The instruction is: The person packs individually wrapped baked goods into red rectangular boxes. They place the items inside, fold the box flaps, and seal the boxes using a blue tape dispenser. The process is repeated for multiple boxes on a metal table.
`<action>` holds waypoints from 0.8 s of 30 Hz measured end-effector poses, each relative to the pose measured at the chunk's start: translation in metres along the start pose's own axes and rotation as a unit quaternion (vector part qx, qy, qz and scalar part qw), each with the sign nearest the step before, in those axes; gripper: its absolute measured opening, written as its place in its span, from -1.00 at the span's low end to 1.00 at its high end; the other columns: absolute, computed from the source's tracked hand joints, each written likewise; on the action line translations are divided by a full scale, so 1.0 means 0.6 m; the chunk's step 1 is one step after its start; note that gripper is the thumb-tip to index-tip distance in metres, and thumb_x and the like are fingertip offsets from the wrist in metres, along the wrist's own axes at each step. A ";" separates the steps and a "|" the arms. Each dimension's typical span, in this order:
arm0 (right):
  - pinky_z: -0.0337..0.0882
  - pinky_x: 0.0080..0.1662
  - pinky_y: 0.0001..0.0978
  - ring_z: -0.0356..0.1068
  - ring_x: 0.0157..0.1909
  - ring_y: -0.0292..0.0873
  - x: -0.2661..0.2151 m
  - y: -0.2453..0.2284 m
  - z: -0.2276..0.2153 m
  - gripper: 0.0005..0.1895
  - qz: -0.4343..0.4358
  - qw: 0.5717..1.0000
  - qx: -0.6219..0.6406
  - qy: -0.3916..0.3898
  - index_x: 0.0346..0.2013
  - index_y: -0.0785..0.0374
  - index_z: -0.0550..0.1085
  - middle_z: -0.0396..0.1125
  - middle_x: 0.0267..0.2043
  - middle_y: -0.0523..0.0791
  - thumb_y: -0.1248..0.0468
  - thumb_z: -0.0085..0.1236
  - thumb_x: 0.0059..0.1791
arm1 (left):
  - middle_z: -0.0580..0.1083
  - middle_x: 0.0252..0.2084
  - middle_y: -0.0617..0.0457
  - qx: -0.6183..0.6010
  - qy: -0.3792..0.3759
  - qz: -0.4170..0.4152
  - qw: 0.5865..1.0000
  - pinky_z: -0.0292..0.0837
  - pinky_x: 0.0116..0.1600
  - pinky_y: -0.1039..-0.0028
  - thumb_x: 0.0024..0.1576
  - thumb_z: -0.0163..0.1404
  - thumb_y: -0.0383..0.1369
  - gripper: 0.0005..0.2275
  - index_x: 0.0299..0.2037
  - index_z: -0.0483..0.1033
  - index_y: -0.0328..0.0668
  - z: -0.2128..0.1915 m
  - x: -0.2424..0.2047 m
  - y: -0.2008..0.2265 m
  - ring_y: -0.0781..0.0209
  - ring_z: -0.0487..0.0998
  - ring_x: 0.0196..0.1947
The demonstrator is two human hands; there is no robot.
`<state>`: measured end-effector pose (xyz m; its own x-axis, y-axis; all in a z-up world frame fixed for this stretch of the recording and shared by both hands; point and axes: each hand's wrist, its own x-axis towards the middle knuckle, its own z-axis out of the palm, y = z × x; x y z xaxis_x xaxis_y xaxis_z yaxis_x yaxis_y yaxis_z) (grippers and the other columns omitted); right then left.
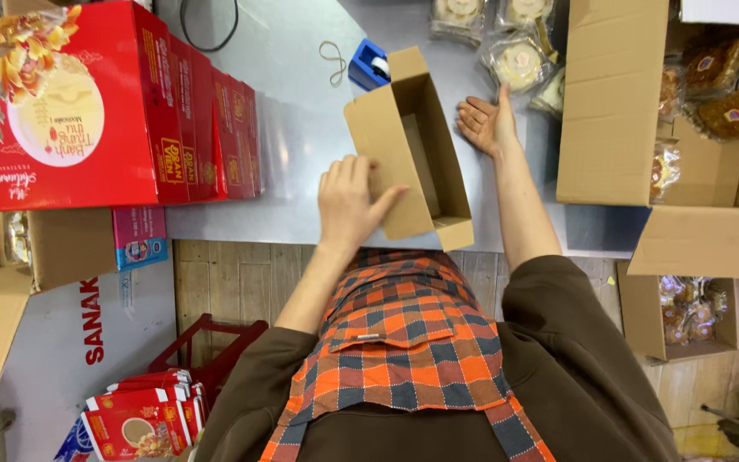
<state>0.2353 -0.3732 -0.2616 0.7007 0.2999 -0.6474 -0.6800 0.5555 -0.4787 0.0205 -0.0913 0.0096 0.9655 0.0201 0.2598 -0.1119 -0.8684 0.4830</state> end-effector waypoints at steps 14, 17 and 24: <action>0.60 -0.13 -0.22 0.58 -0.17 -0.14 -0.047 -0.010 -0.030 -0.45 -0.087 0.957 -0.277 0.031 0.00 0.32 0.53 0.52 -0.08 -0.03 -0.11 -0.13 0.13 | 0.41 -0.41 -0.06 0.015 0.014 0.029 0.999 0.29 -0.30 0.17 -0.02 0.18 -0.21 -0.71 -0.34 0.36 -0.20 0.081 0.050 0.023 -0.06 0.47 -0.42; 0.54 -0.28 -0.26 0.52 -0.29 -0.15 -0.143 -0.053 -0.052 -0.53 -0.132 0.917 -0.375 0.044 -0.06 0.29 0.53 0.50 -0.17 -0.07 -0.07 -0.04 0.13 | 0.40 -0.38 -0.08 -0.013 -0.014 0.035 0.999 0.30 -0.28 0.15 0.00 0.18 -0.22 -0.69 -0.31 0.33 -0.24 0.074 0.054 0.025 -0.08 0.46 -0.39; 0.41 0.17 -0.13 0.43 0.11 0.00 -0.312 -0.309 -0.241 -0.78 -0.554 0.524 -0.577 0.294 -0.02 0.31 0.54 0.43 0.01 0.03 0.39 0.25 0.03 | 0.44 -0.34 -0.08 -0.073 -0.113 0.104 0.985 0.35 -0.22 0.14 0.01 0.12 -0.28 -0.74 -0.26 0.35 -0.24 0.070 0.055 0.036 -0.11 0.49 -0.32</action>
<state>0.1989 -0.6445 -0.1374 0.8464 -0.1906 0.4973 0.1565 -0.8036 -0.5743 0.0600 -0.1300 -0.0067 0.9441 -0.2757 0.1808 -0.3293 -0.7617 0.5581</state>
